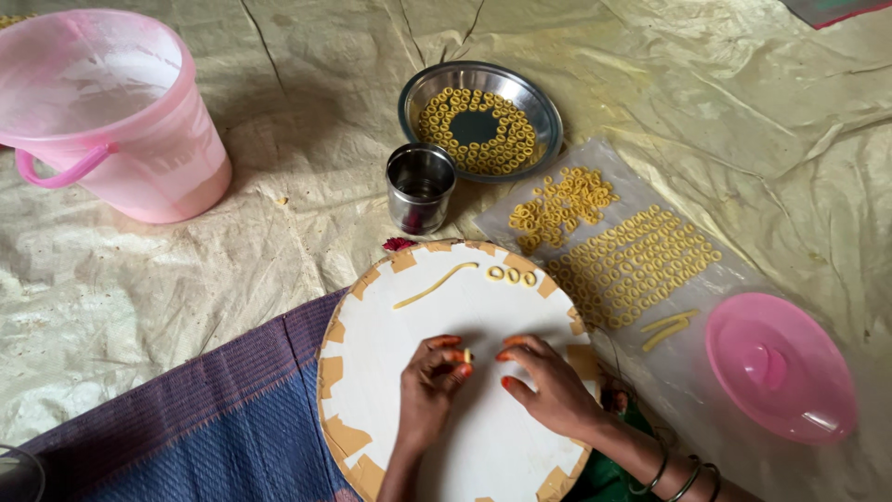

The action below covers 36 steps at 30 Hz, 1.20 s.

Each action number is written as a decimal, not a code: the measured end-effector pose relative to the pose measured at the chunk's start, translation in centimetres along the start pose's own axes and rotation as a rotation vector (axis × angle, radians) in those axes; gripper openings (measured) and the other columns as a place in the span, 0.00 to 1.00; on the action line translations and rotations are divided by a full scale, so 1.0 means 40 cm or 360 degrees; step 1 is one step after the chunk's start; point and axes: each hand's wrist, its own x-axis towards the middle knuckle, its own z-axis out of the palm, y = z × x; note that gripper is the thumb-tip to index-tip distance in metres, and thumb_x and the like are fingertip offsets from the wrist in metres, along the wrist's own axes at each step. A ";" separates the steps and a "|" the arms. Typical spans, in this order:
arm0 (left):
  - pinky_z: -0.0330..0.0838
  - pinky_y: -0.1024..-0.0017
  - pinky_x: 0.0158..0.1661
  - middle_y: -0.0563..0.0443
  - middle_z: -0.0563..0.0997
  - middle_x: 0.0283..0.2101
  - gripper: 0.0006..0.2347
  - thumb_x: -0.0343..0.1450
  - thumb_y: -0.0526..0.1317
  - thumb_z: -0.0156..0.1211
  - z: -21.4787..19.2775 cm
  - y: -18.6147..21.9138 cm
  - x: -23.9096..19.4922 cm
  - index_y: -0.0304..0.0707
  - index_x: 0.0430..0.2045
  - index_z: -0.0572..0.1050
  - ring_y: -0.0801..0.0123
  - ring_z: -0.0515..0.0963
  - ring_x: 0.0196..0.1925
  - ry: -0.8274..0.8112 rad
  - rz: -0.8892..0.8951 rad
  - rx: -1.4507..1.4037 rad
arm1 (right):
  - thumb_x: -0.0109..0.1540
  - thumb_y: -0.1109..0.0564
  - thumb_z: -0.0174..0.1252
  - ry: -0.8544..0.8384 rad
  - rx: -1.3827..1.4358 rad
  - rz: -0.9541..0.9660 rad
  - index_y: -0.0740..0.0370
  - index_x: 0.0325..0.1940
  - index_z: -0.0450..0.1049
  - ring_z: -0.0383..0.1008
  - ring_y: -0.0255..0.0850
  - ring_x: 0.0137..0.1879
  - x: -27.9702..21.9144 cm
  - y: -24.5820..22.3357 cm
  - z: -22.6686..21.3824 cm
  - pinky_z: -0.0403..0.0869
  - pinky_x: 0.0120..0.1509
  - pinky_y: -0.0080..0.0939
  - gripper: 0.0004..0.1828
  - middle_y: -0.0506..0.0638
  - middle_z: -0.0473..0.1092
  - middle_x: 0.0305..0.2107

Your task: The person rolls small pieces of yellow dough into thin ropes on a white board, then joins the ends to form small rings. The rings are placed on a plastic sheet and into a metal bowl.

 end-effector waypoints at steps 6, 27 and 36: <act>0.76 0.73 0.52 0.52 0.79 0.52 0.05 0.70 0.28 0.62 -0.009 -0.040 0.020 0.27 0.37 0.81 0.71 0.82 0.48 0.0088 -0.0057 0.0008 | 0.62 0.53 0.61 -0.0232 -0.0503 -0.0223 0.64 0.65 0.62 0.55 0.64 0.73 -0.020 -0.015 -0.028 0.63 0.68 0.58 0.30 0.66 0.55 0.68; 0.69 0.58 0.66 0.40 0.83 0.52 0.13 0.73 0.31 0.59 -0.116 -0.163 0.071 0.22 0.50 0.77 0.58 0.80 0.59 -0.0148 0.0008 -0.1280 | 0.62 0.61 0.58 -0.0435 -0.0827 -0.0320 0.77 0.58 0.62 0.59 0.71 0.69 0.012 -0.022 -0.027 0.72 0.63 0.55 0.24 0.82 0.55 0.63; 0.71 0.59 0.65 0.42 0.83 0.49 0.11 0.71 0.30 0.62 -0.110 -0.145 0.067 0.22 0.47 0.78 0.59 0.80 0.57 -0.0114 0.0029 -0.1239 | 0.63 0.58 0.57 -0.0421 -0.0830 -0.0365 0.77 0.58 0.62 0.62 0.68 0.68 0.004 -0.026 -0.040 0.72 0.64 0.53 0.24 0.82 0.57 0.62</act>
